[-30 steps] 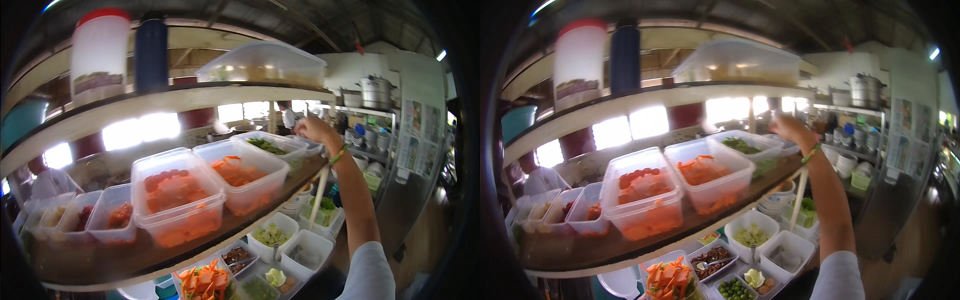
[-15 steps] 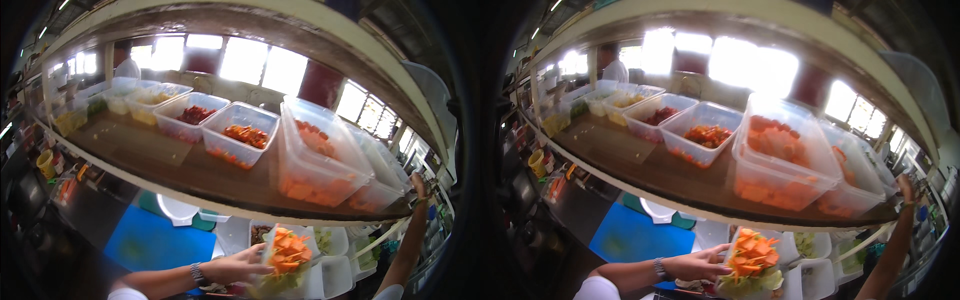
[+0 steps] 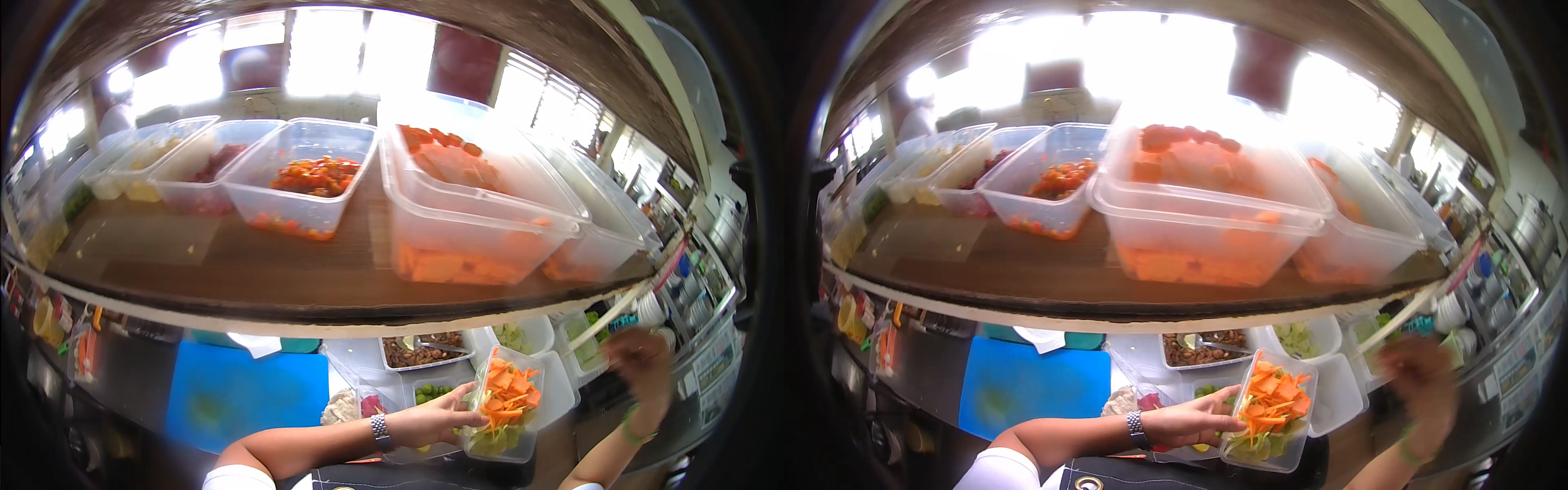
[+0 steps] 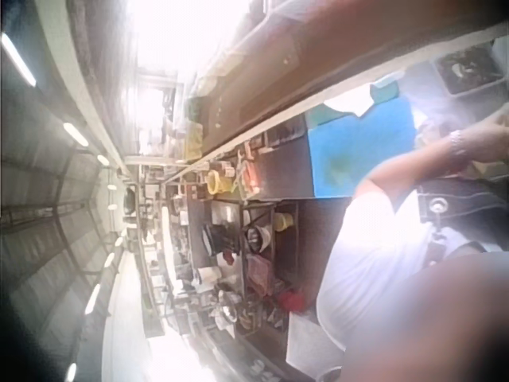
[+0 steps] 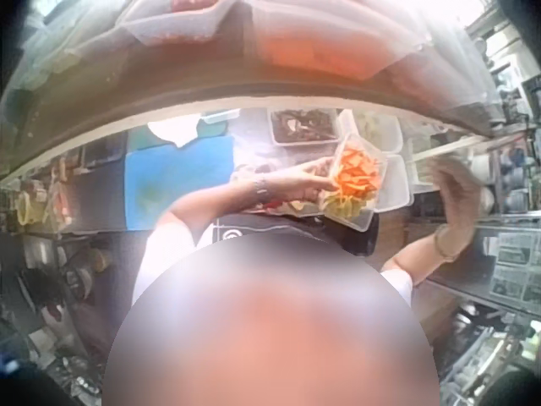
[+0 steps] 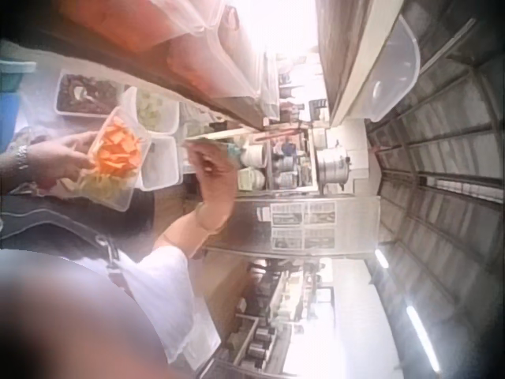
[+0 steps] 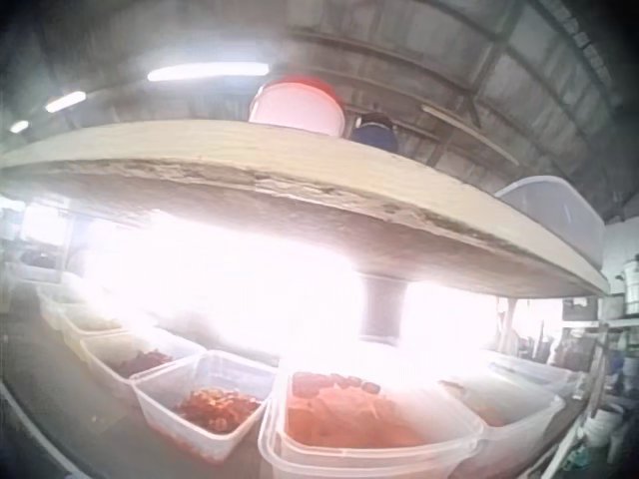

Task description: The person assembles a noodle dish by adding shredded lettuce, green onions, shredded carrots, and cooked meat from containers into a bowl of noodles. The person uses a cloth to wipe the countertop and a spoon to scoop ingredients.

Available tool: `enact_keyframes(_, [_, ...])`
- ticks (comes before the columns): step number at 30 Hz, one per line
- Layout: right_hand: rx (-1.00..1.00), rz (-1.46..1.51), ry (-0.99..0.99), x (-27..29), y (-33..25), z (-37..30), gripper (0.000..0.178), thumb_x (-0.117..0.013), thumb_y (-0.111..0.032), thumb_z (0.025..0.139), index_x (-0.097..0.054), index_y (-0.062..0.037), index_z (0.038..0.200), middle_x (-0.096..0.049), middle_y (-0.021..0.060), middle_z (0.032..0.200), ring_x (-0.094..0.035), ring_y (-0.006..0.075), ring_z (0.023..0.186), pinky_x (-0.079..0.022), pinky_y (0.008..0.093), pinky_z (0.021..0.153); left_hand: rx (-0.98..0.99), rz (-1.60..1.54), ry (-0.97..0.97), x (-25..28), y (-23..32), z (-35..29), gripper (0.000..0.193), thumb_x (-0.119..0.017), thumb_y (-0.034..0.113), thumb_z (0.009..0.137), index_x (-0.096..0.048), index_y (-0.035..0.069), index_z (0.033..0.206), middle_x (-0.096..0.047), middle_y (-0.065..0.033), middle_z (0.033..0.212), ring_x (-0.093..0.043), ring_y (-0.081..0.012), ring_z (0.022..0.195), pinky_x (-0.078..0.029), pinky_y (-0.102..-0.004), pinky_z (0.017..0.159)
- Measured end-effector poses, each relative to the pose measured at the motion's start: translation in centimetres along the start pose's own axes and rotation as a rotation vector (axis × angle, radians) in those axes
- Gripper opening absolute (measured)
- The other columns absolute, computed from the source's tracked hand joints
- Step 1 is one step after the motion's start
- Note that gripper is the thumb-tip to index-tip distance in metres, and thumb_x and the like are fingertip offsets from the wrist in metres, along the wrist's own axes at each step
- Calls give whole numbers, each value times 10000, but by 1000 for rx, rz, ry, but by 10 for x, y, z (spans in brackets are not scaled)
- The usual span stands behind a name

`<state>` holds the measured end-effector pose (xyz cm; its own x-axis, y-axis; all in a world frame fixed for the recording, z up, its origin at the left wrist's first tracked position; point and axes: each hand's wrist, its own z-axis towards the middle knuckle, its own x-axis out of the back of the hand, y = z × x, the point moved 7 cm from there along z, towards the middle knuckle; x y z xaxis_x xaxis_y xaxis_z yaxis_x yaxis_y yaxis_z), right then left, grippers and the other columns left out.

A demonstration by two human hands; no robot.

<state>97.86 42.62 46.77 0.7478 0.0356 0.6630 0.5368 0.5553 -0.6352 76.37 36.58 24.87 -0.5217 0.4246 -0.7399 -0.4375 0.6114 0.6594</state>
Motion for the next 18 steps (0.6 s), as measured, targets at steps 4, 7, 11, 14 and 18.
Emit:
enact_keyframes(4, [83,-247,-217,-69,-11,-36,293,-766,-20,693,-706,-51,978,-660,123,1124,-670,196,887,-561,272,692,7,-64,11,13,-5,16,830,-640,189,910,-72,131,1514,-490,-103,1350,-557,-193,1159,-519,-359,884])
enact_keyframes(7, [-46,-146,112,-40,8,-65,297,-769,-25,701,-704,-50,990,-660,124,1127,-670,200,883,-562,273,681,-55,-102,52,44,20,30,629,-536,112,949,-202,144,1482,-482,-113,1363,-564,-245,1179,-555,-401,865])
enact_keyframes(11, [-282,107,369,-33,60,-138,231,-752,2,725,-691,-25,946,-670,110,1037,-653,157,788,-539,245,647,-132,-92,25,102,88,78,489,-531,223,948,-406,86,1401,-490,-128,1392,-502,-269,1252,-441,-457,1011])
enact_keyframes(14, [-460,153,462,-52,94,-200,212,-744,23,733,-679,-8,932,-669,104,975,-635,129,743,-524,229,639,-168,-41,144,153,126,107,486,-532,235,947,-415,87,1396,-491,-129,1390,-503,-271,1250,-441,-457,1008])
enact_keyframes(18, [-669,125,528,-63,110,-254,180,-735,29,739,-683,4,909,-676,101,932,-641,137,736,-525,230,637,-232,159,390,225,166,132,483,-533,251,946,-427,88,1388,-494,-131,1388,-505,-273,1247,-441,-456,1004])
